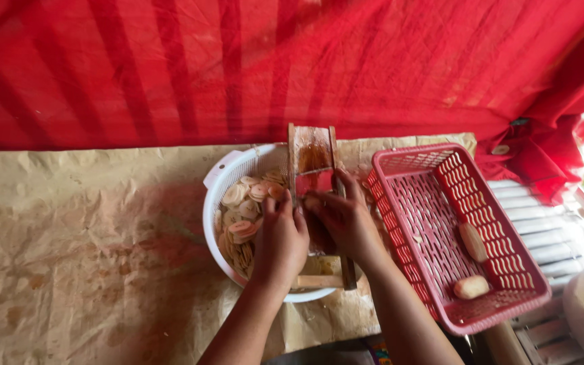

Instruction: The person slices a banana using a wooden slicer tool, with the slices falling into a large white bowl. The person picks up whole peeled bananas from a red basket and slides them across the blade by hand.

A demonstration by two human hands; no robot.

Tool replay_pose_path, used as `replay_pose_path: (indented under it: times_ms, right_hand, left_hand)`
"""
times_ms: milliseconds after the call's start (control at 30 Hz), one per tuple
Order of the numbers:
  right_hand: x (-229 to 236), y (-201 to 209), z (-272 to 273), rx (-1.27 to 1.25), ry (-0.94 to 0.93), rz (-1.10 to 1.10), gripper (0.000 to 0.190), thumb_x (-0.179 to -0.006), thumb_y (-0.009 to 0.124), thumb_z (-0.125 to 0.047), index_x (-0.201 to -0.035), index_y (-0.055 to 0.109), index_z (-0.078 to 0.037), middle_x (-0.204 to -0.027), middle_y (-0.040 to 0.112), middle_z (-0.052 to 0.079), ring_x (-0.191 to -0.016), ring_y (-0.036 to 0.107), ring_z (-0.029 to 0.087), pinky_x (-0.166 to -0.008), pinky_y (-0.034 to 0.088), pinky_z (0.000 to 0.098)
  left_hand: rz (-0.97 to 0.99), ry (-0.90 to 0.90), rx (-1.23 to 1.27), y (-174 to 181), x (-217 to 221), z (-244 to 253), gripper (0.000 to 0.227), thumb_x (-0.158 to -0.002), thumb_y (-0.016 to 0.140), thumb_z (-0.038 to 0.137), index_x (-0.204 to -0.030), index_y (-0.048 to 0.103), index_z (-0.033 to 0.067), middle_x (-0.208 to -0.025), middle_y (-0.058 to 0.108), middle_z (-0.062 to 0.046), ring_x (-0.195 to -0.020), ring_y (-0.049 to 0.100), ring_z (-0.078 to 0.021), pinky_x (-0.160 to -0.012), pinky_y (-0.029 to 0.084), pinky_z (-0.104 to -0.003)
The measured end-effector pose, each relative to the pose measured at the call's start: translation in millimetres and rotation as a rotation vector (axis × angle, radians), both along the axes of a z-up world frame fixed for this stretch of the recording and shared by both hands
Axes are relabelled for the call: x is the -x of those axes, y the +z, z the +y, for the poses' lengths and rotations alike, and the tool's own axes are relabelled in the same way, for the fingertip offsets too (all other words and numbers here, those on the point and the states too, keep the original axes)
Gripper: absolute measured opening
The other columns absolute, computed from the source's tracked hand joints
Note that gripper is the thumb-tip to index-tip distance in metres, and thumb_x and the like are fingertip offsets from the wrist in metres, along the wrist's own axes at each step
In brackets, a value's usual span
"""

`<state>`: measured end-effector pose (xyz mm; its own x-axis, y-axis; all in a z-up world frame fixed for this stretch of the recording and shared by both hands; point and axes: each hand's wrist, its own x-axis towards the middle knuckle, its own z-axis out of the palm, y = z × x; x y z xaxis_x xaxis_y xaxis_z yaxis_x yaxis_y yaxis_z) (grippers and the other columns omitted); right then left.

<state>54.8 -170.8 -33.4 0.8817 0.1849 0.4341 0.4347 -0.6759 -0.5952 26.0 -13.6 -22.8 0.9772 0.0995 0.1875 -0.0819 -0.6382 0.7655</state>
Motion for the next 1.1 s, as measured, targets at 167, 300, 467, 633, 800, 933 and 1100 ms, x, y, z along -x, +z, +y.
replay_pose_path:
  times_ms: [167, 300, 467, 633, 800, 933, 1100]
  right_hand:
    - [-25.0, -14.8, -4.2, -0.157, -0.043, 0.026, 0.03, -0.09, 0.076, -0.02, -0.119, 0.077, -0.016, -0.158, 0.043, 0.021, -0.14, 0.053, 0.037, -0.105, 0.052, 0.04]
    - [-45.6, -23.1, -9.6, -0.239, -0.074, 0.078, 0.029, -0.089, 0.078, -0.018, -0.118, 0.077, -0.016, -0.161, 0.039, 0.021, -0.133, 0.06, 0.033, -0.1, 0.055, 0.0372]
    - [-58.5, -20.0, -7.4, -0.374, -0.015, 0.174, 0.036, -0.091, 0.071, -0.02, -0.127, 0.071, -0.017, -0.163, 0.033, 0.021, -0.131, 0.062, 0.031, -0.099, 0.057, 0.0372]
    - [-55.1, -18.8, -13.2, -0.238, -0.077, 0.141, 0.036, -0.096, 0.071, -0.021, -0.132, 0.072, -0.017, -0.157, 0.043, 0.02, -0.134, 0.057, 0.031, -0.104, 0.052, 0.0388]
    - [-50.6, -17.5, -16.2, -0.4, -0.079, 0.244, 0.033, -0.094, 0.069, -0.026, -0.126, 0.071, -0.018, -0.157, 0.043, 0.015, -0.132, 0.061, 0.03, -0.102, 0.054, 0.0379]
    - [-20.2, -1.2, -6.6, -0.059, -0.028, 0.012, 0.03, -0.092, 0.075, -0.022, -0.12, 0.079, -0.013, -0.155, 0.043, 0.022, -0.139, 0.048, 0.04, -0.108, 0.044, 0.0431]
    - [25.7, 25.6, 7.6, -0.003, 0.093, -0.036, 0.026, -0.091, 0.076, -0.023, -0.113, 0.079, -0.01, -0.149, 0.05, 0.022, -0.129, 0.059, 0.036, -0.109, 0.044, 0.0444]
  left_hand:
    - [-0.064, -0.005, 0.01, 1.2, -3.6, 2.2, 0.048, -0.094, 0.057, 0.015, -0.137, 0.056, -0.0047, -0.125, 0.055, -0.026, -0.097, 0.07, -0.042, -0.081, 0.059, -0.046]
    - [-0.035, -0.005, 0.0, -2.3, -4.9, 1.0, 0.047, -0.093, 0.057, 0.014, -0.136, 0.056, -0.0049, -0.127, 0.054, -0.026, -0.096, 0.07, -0.041, -0.08, 0.059, -0.046]
    - [-0.087, -0.026, 0.074, -7.3, -1.2, 2.6, 0.049, -0.095, 0.057, 0.017, -0.139, 0.054, -0.0035, -0.129, 0.055, -0.025, -0.107, 0.069, -0.038, -0.087, 0.059, -0.044]
    - [0.019, -0.021, 0.064, -1.4, 15.9, 1.0, 0.057, -0.096, 0.057, 0.022, -0.147, 0.045, -0.0015, -0.137, 0.05, -0.027, -0.12, 0.059, -0.0422, -0.091, 0.053, -0.048]
    - [0.074, -0.028, 0.189, 6.4, 21.9, 2.0, 0.055, -0.099, 0.052, 0.023, -0.149, 0.044, 0.0005, -0.135, 0.054, -0.024, -0.12, 0.061, -0.039, -0.095, 0.054, -0.045]
    - [0.118, -0.02, 0.186, 6.2, 19.4, 2.1, 0.055, -0.099, 0.051, 0.022, -0.15, 0.043, 0.0023, -0.132, 0.056, -0.024, -0.116, 0.064, -0.0383, -0.094, 0.055, -0.044]
    - [0.024, -0.034, 0.17, 2.7, 22.0, 2.9, 0.054, -0.099, 0.053, 0.02, -0.148, 0.045, -0.0007, -0.133, 0.055, -0.026, -0.116, 0.063, -0.042, -0.093, 0.054, -0.045]
